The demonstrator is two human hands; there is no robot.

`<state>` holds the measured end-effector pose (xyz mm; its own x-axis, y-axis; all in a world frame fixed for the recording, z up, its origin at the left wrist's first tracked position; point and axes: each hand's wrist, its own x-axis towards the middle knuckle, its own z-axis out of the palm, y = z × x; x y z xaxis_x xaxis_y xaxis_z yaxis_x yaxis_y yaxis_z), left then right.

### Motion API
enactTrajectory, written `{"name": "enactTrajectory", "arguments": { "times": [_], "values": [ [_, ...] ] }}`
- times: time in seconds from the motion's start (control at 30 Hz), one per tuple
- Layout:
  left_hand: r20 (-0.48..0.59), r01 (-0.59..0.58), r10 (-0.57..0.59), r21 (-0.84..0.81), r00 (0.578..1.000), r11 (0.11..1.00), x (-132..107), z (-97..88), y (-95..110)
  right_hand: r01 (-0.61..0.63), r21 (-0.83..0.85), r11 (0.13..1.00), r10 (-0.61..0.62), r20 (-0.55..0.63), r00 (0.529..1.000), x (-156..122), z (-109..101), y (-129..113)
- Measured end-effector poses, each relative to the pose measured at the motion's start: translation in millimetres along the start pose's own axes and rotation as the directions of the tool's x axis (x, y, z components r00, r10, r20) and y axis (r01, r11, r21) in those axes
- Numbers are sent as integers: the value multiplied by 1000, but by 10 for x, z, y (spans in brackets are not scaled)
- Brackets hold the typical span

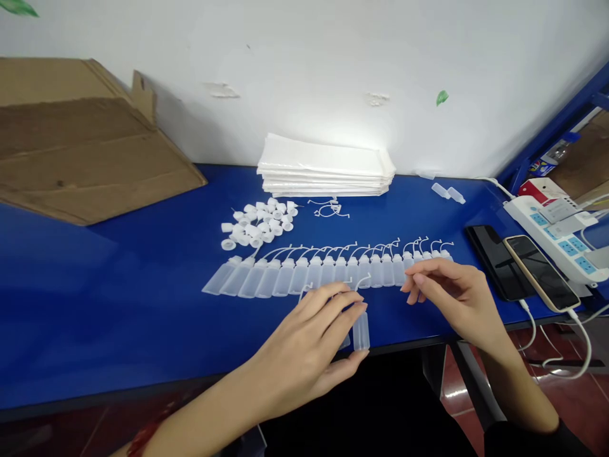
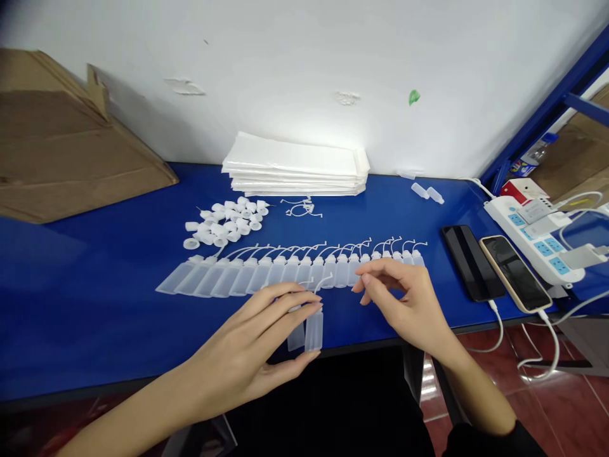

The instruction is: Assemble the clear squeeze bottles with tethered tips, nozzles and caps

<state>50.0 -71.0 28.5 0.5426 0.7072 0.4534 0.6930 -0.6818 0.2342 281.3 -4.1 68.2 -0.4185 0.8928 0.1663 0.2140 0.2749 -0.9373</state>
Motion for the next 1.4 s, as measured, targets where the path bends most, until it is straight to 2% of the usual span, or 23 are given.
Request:
{"name": "enactTrajectory", "arguments": {
  "times": [0.17, 0.37, 0.6, 0.97, 1.13, 1.27, 1.33, 1.4],
  "values": [
    [42, -70, 65, 120, 997, 990, 18, 21, -27, 52, 2, 999, -52, -36, 998, -17, 25, -37],
    [35, -152, 148, 219, 988, 964, -8, 1, -51, 61, -5, 998, -61, -71, 996, -11, 22, -46],
    [36, -171, 168, 293, 985, 941, -74, -23, -99, 57, -5, 998, -57, -74, 996, -3, 2, -27],
    [41, -173, 168, 284, 985, 943, -63, -27, -106, 63, -36, 997, -66, -90, 994, 8, -25, -36],
    [31, -142, 138, 191, 990, 971, -92, -56, -108, 66, -80, 995, -75, -106, 992, 30, -87, -74],
    [-27, -105, 109, 122, 994, 987, 9, -173, -312, 38, -202, 979, -57, -91, 994, 186, -274, -75],
    [-58, -64, 71, 111, 996, 992, 113, -239, -525, 24, -276, 961, -51, -93, 994, 352, -428, -18],
    [-48, 29, -24, 111, 999, 993, 232, -281, -792, 8, -321, 947, -35, -79, 996, 574, -607, 88]
  ]
}}
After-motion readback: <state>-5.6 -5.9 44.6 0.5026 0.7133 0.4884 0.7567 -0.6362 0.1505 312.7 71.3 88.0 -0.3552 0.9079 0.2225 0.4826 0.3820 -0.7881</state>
